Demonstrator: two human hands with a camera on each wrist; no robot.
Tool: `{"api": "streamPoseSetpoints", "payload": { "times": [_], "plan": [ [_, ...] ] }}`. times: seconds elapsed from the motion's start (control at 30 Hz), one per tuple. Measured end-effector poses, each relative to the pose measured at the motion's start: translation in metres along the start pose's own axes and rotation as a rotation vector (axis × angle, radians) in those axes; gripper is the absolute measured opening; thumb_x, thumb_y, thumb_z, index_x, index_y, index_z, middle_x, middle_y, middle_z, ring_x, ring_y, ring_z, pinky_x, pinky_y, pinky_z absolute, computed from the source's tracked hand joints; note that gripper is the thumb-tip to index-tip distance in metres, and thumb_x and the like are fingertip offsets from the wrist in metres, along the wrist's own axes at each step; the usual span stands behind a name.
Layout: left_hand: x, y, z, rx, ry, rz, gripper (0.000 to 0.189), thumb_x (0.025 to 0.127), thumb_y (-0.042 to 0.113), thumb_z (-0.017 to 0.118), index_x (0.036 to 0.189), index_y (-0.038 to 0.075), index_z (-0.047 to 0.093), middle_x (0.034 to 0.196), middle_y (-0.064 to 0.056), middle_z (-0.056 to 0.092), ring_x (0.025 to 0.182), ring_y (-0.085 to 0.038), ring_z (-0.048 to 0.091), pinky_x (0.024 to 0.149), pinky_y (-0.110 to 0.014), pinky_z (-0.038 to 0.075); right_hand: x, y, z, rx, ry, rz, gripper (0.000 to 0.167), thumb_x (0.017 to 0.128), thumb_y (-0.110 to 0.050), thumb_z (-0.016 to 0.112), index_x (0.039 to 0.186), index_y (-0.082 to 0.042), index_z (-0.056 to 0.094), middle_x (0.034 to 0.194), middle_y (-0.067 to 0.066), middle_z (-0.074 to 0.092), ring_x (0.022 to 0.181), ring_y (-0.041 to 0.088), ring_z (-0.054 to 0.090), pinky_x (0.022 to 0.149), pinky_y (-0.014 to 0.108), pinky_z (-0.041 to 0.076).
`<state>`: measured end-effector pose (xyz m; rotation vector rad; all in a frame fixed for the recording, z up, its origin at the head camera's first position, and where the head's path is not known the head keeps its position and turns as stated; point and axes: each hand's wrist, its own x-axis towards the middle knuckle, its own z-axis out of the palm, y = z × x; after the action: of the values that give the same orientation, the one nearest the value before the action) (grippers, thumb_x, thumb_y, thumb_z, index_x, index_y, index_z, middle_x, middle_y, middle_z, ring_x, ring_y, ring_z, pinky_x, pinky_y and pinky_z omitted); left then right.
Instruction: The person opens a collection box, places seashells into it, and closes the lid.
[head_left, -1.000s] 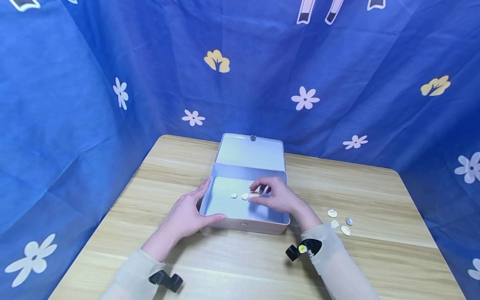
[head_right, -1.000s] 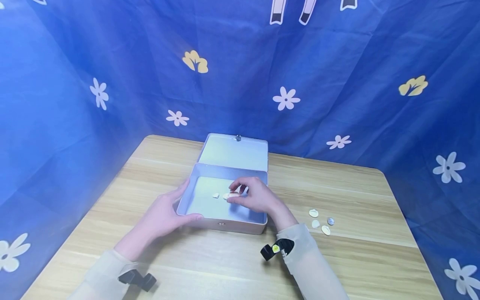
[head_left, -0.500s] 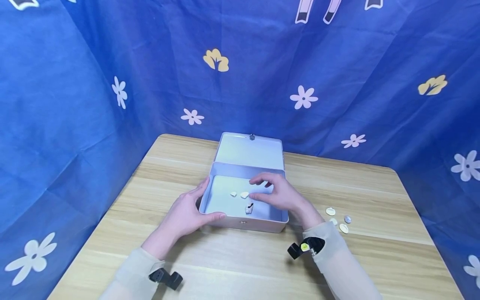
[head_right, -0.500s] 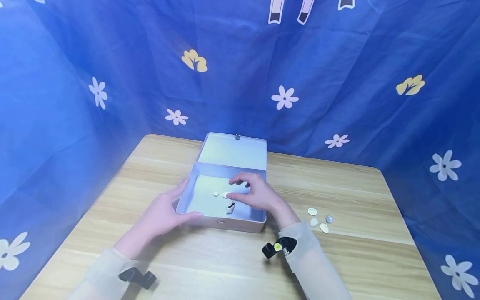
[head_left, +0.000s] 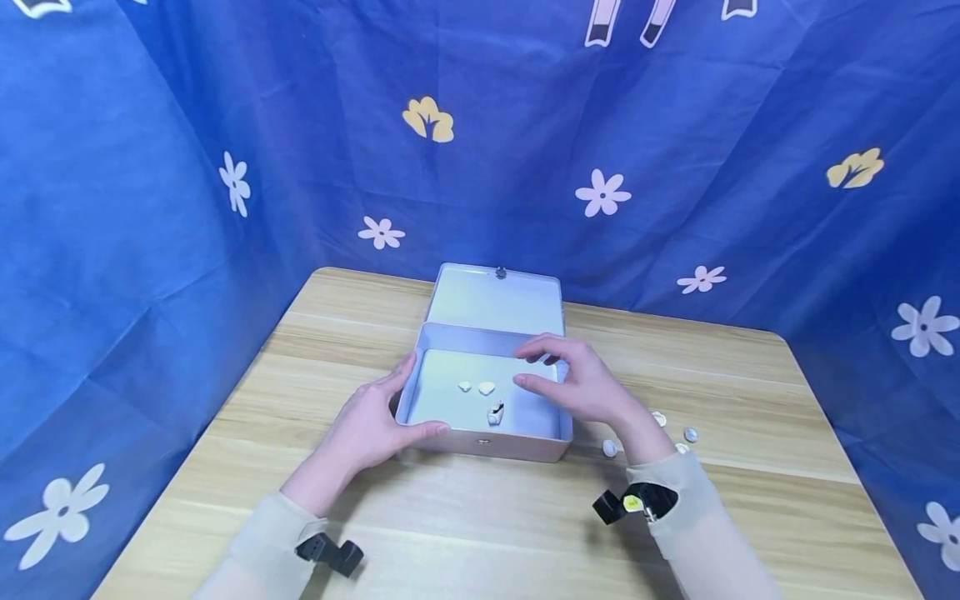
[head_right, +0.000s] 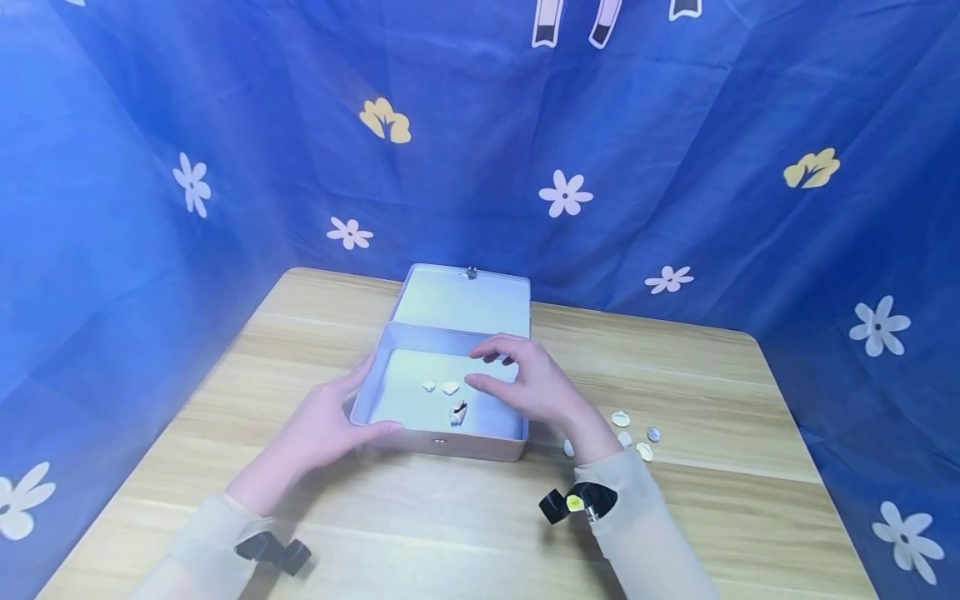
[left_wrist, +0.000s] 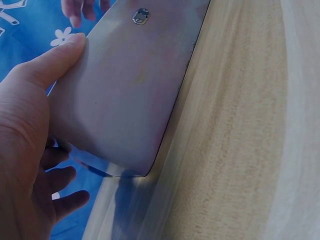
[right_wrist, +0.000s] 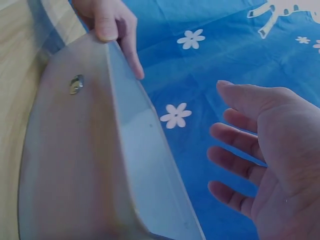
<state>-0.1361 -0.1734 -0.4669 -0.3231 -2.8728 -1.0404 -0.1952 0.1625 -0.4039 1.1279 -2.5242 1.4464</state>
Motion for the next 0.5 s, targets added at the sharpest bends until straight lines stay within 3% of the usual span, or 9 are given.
{"api": "streamPoseSetpoints", "payload": {
  "times": [0.13, 0.37, 0.5],
  "plan": [
    [0.000, 0.000, 0.001, 0.004, -0.001, -0.006, 0.132, 0.070, 0.084, 0.079, 0.166, 0.006, 0.032, 0.166, -0.013, 0.038, 0.146, -0.043, 0.043, 0.118, -0.060, 0.038, -0.008, -0.003, -0.011, -0.001, 0.042, 0.012, 0.027, 0.095, -0.015, 0.082, 0.121, -0.018, 0.078, 0.120, -0.007, 0.073, 0.106, 0.016, 0.067, 0.089, 0.043, 0.056],
    [0.000, 0.000, 0.002, 0.015, 0.000, -0.008, 0.132, 0.069, 0.086, 0.077, 0.167, 0.009, 0.031, 0.166, -0.011, 0.038, 0.146, -0.045, 0.043, 0.117, -0.061, 0.037, -0.026, 0.001, -0.027, -0.007, 0.097, 0.023, 0.029, 0.095, -0.008, 0.080, 0.123, -0.015, 0.077, 0.125, 0.001, 0.074, 0.107, 0.020, 0.068, 0.090, 0.058, 0.056],
    [0.000, -0.001, 0.003, 0.016, -0.002, -0.003, 0.132, 0.070, 0.086, 0.077, 0.167, 0.009, 0.030, 0.166, -0.012, 0.038, 0.146, -0.045, 0.043, 0.118, -0.061, 0.037, -0.037, 0.004, -0.037, -0.032, 0.112, 0.037, 0.029, 0.095, -0.006, 0.080, 0.122, -0.014, 0.077, 0.123, 0.001, 0.074, 0.107, 0.026, 0.070, 0.089, 0.055, 0.058]
  ]
}}
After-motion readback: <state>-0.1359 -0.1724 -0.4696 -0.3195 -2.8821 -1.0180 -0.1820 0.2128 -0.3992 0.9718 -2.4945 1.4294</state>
